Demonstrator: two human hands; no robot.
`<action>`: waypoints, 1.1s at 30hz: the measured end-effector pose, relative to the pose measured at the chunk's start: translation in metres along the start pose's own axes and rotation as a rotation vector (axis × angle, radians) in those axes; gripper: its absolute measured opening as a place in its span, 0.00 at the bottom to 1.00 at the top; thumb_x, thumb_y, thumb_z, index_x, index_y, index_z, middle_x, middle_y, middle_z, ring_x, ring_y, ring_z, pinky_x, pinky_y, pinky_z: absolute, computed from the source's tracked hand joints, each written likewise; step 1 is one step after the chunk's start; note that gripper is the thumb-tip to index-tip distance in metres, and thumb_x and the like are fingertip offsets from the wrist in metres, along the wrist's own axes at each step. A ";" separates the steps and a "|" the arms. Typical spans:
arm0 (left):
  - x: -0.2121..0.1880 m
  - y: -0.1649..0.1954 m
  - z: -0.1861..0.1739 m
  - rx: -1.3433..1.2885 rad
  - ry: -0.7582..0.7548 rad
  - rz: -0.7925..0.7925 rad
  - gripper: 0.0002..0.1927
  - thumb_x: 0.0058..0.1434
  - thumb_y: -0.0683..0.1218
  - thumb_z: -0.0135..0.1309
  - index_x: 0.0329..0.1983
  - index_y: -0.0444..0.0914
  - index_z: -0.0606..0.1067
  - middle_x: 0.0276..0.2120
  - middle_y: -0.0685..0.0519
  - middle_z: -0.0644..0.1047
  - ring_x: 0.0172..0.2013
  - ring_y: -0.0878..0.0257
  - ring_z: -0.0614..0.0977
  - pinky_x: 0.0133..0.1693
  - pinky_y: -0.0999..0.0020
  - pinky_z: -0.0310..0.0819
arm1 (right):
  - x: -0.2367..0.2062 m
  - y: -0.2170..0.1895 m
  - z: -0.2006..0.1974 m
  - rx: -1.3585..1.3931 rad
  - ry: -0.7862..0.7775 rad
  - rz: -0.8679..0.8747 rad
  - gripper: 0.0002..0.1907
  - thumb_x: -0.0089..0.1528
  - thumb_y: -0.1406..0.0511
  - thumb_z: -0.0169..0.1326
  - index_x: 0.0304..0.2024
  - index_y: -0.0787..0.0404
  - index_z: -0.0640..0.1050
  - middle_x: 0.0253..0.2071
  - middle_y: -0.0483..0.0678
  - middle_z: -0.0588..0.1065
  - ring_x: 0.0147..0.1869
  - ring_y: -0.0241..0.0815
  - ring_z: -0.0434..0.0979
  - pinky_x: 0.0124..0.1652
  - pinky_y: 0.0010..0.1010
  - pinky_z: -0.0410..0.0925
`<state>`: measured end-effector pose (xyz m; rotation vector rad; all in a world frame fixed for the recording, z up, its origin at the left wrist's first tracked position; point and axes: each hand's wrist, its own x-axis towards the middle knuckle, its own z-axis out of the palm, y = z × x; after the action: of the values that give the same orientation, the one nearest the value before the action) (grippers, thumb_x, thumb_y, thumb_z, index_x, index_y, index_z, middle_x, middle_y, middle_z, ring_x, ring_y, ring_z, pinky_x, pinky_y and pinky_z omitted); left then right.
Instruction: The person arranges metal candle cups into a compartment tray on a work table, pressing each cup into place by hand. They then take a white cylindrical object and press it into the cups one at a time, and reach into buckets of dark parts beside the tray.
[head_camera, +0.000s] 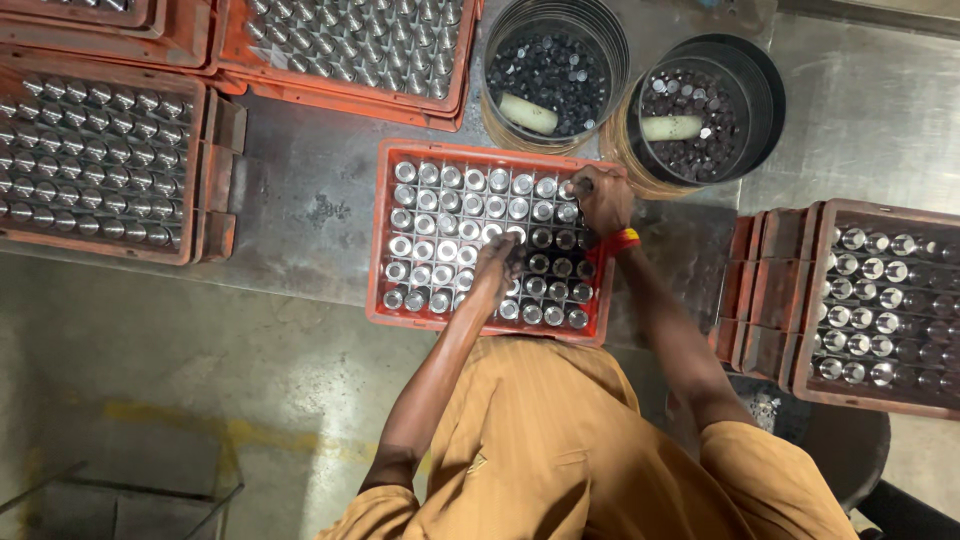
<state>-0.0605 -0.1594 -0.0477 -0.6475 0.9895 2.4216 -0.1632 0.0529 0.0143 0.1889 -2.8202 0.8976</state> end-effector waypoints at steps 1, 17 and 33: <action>0.000 0.000 0.000 0.014 -0.015 0.005 0.05 0.75 0.45 0.46 0.47 0.40 0.71 0.30 0.55 0.74 0.23 0.70 0.71 0.24 0.76 0.62 | 0.001 0.000 -0.001 0.002 -0.014 0.032 0.07 0.59 0.59 0.65 0.35 0.54 0.82 0.31 0.50 0.80 0.35 0.53 0.80 0.37 0.44 0.70; -0.006 -0.010 0.027 0.359 -0.038 0.061 0.15 0.74 0.43 0.48 0.61 0.34 0.71 0.31 0.49 0.79 0.25 0.68 0.76 0.25 0.75 0.67 | -0.121 -0.001 0.019 0.941 -0.086 0.187 0.09 0.65 0.69 0.64 0.48 0.63 0.83 0.44 0.48 0.80 0.47 0.37 0.79 0.48 0.30 0.73; -0.004 -0.007 0.011 0.137 0.002 0.068 0.08 0.74 0.44 0.43 0.52 0.36 0.66 0.32 0.47 0.78 0.27 0.63 0.79 0.23 0.70 0.69 | -0.053 0.032 -0.026 -0.198 0.025 -0.167 0.11 0.59 0.64 0.64 0.44 0.56 0.83 0.46 0.46 0.79 0.50 0.53 0.71 0.54 0.44 0.63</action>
<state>-0.0566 -0.1474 -0.0423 -0.5769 1.1847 2.3855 -0.1141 0.0981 0.0066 0.3753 -2.7961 0.5783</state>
